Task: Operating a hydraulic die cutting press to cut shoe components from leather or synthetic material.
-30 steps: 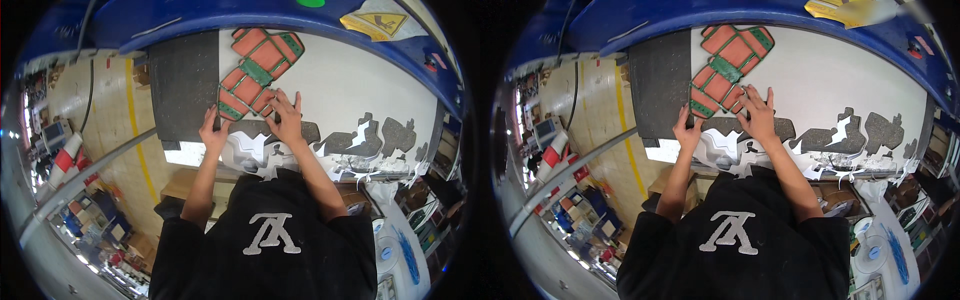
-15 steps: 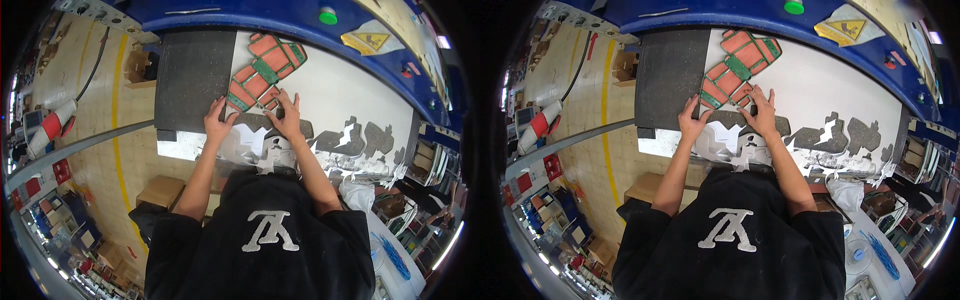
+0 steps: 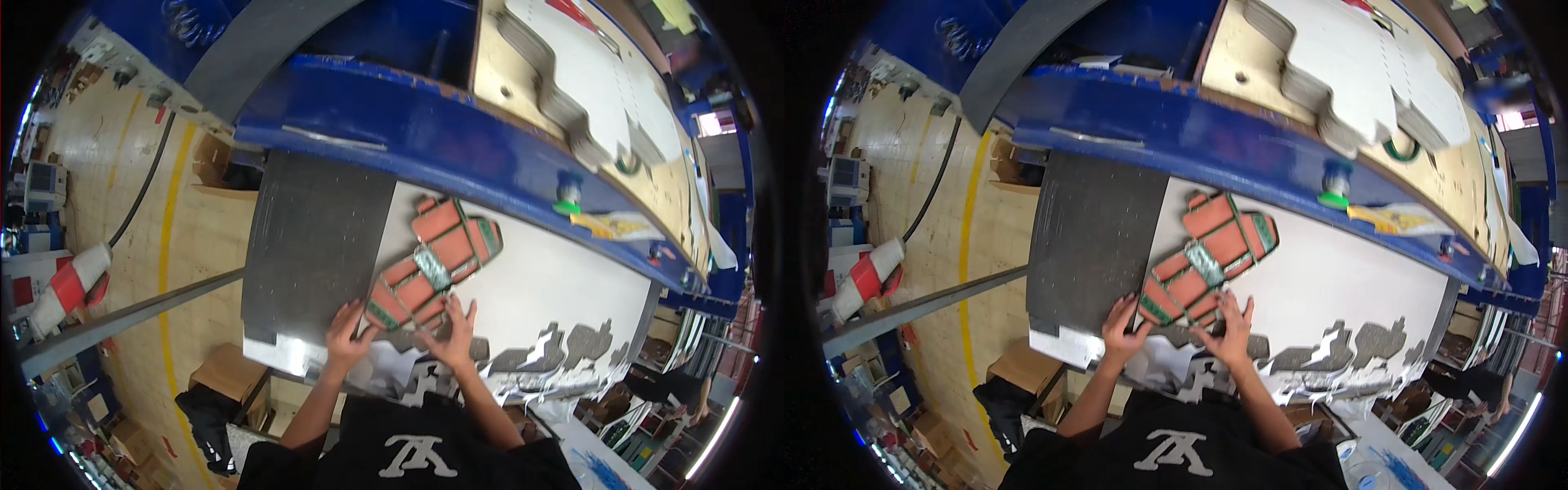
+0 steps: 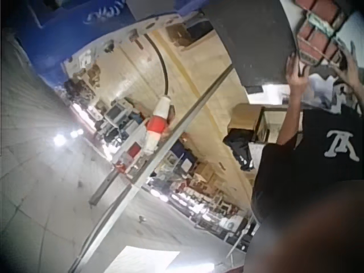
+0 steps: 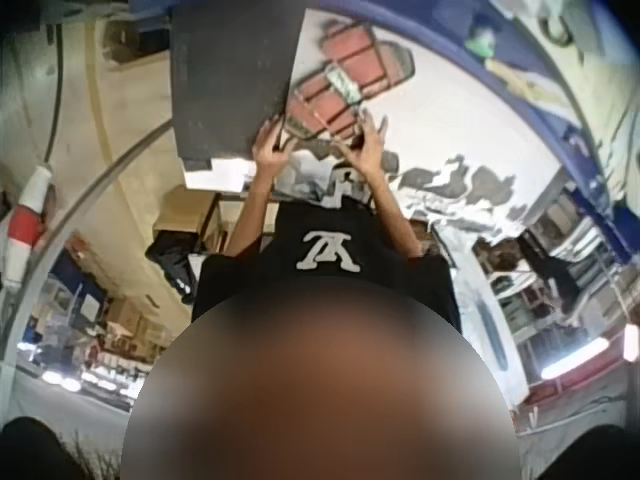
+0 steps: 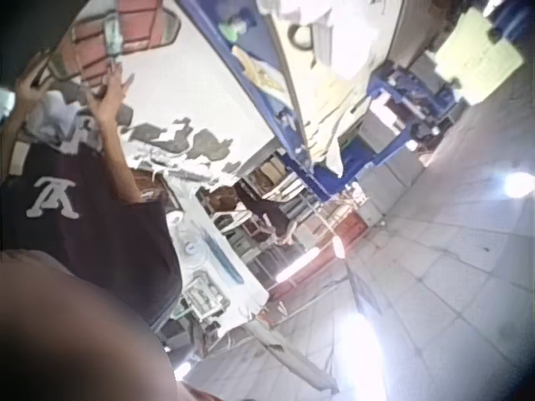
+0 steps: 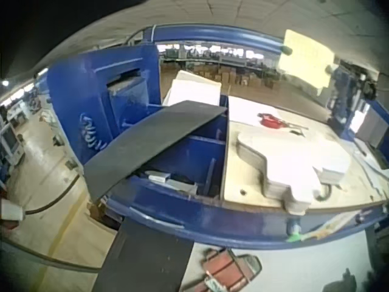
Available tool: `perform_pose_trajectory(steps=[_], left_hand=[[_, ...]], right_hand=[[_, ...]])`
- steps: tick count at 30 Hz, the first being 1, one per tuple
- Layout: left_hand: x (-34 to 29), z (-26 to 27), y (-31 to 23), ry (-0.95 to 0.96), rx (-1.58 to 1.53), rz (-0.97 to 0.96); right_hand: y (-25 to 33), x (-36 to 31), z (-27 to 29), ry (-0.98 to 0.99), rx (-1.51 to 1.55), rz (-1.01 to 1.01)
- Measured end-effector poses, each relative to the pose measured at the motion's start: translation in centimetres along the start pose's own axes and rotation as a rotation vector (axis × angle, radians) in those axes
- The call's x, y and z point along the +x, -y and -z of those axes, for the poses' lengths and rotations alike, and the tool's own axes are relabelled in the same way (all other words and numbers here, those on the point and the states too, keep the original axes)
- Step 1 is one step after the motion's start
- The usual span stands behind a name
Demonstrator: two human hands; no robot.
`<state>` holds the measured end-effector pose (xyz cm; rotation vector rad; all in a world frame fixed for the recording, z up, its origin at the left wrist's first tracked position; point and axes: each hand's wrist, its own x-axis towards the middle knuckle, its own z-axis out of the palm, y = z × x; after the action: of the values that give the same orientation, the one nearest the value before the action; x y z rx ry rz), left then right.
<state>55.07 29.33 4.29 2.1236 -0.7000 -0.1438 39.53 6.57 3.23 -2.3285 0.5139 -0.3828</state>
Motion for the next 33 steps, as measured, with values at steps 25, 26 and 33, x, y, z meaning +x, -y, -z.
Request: perform_pose_trajectory(steps=[25,26,33], left_hand=[[-1.2,-0.1,0.7,0.081,0.160,0.010],[-1.4,-0.4,1.1,0.040,0.160,-0.005],[2.3,-0.7,-0.6,0.033,0.011,0.048]], right_hand=[[-2.0,-2.6,-0.2,0.210,-0.023,-0.031],[-2.0,-2.5,-0.5,0.130,0.002,-0.011],[-0.5,0.7,0.7,0.134,-0.002,-0.172]])
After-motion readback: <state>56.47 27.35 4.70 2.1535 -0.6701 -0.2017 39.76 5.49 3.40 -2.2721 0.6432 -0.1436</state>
